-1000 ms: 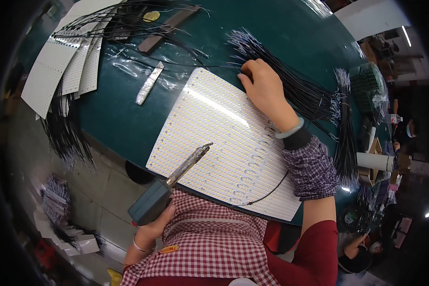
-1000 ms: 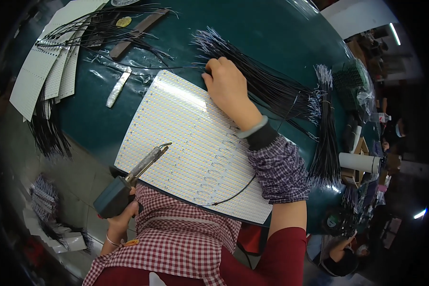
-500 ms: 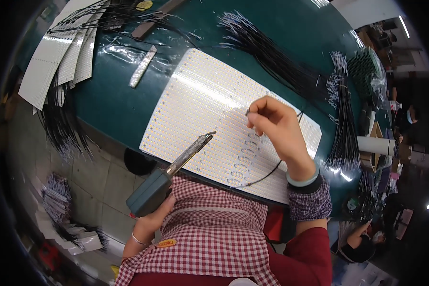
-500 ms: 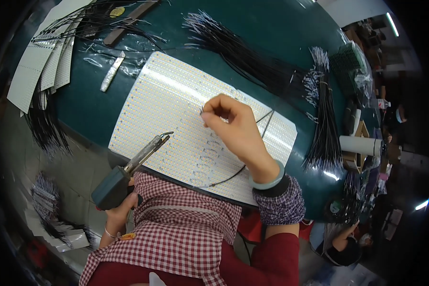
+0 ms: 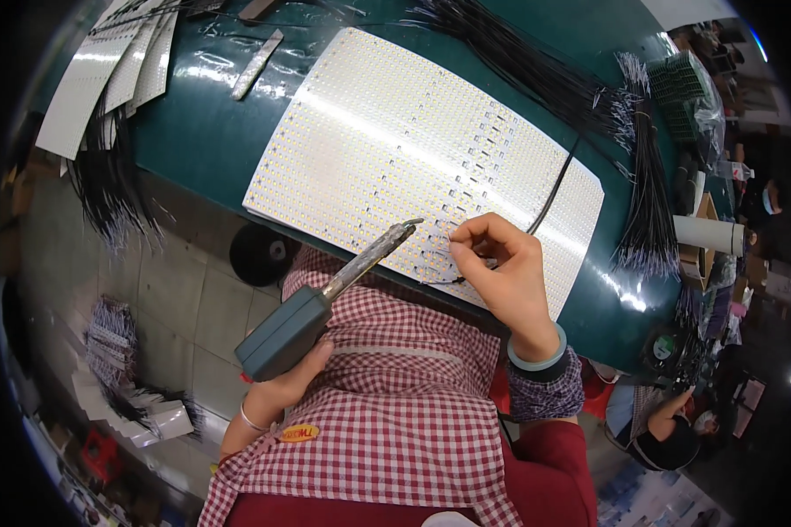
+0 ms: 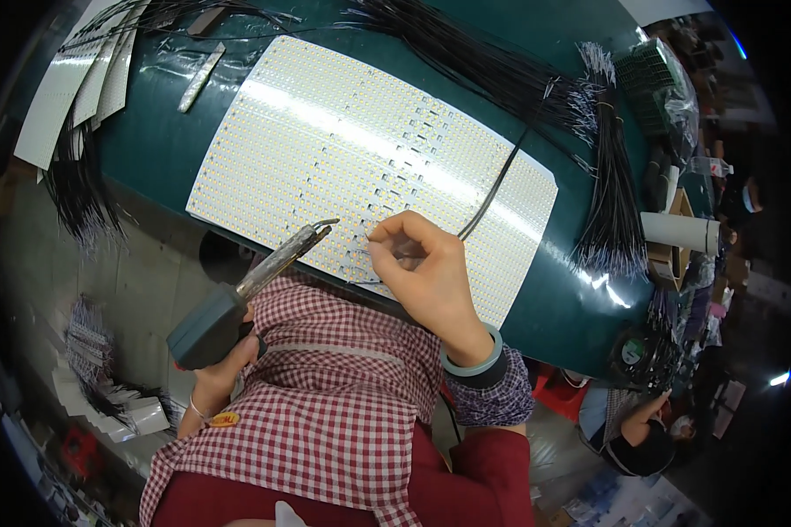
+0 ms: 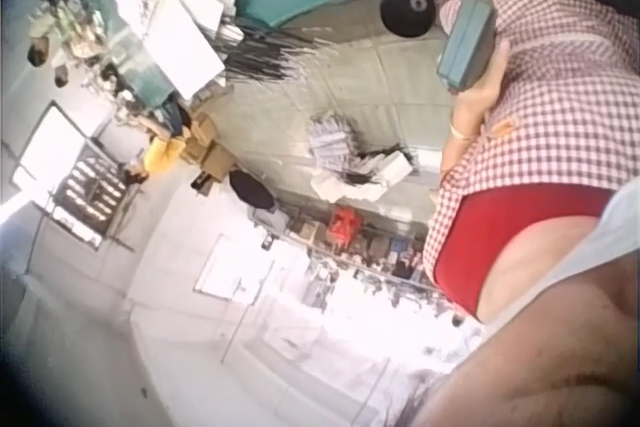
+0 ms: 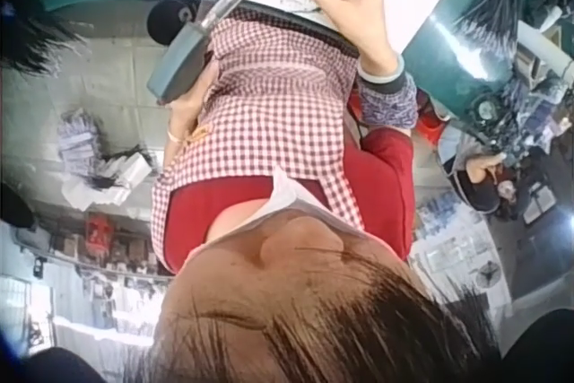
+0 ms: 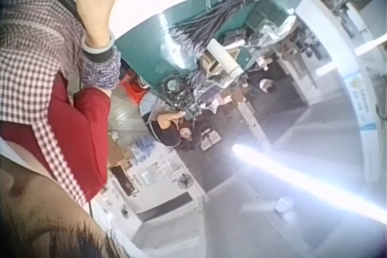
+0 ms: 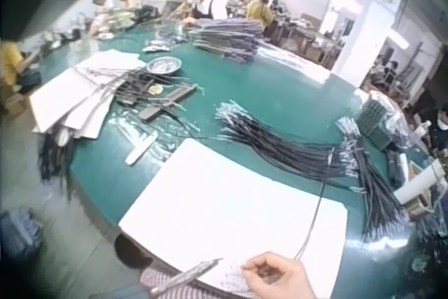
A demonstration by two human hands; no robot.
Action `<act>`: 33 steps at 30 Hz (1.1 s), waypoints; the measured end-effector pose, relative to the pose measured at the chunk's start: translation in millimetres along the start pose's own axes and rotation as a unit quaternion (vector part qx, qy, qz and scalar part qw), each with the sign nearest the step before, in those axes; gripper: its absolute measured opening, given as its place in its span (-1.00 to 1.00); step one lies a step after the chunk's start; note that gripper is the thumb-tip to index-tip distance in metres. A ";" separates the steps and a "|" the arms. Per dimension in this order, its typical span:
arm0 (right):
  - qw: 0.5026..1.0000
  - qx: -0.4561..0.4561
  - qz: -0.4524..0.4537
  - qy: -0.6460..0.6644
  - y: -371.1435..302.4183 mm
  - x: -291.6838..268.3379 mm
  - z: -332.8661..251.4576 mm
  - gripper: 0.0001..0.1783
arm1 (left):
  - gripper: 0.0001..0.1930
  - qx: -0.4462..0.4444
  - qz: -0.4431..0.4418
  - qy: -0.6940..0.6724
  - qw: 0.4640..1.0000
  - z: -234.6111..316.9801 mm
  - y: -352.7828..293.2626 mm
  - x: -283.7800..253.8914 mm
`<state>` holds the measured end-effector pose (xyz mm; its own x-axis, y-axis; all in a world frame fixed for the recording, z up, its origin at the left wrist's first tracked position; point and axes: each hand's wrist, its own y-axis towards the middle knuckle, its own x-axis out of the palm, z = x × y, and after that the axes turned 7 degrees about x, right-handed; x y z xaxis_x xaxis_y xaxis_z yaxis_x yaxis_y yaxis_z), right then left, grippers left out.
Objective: The person solders electrical wires onto LED panels using a soldering iron.
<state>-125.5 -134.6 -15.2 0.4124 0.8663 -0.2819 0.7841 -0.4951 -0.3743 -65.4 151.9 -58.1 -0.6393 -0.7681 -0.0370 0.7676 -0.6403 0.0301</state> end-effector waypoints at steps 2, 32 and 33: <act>1.000 0.001 0.004 -0.023 -3.0 1.9 1.7 -0.93 | -0.60 -0.012 -0.013 0.012 1.000 -1.2 -5.6 -1.4; 0.953 -0.191 0.071 -0.226 -7.3 18.9 15.1 -0.83 | -0.74 0.077 -0.054 0.168 0.981 17.9 13.0 10.8; 0.952 -0.194 0.073 -0.226 -7.1 19.0 15.6 -0.83 | -0.74 0.089 -0.052 0.164 0.981 17.4 13.2 11.2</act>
<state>-130.5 -115.7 -31.7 0.3572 0.6289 -0.6905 0.8823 -0.4698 0.0286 -63.2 134.7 -40.7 -0.6423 -0.6727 -0.3673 0.6600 -0.7291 0.1812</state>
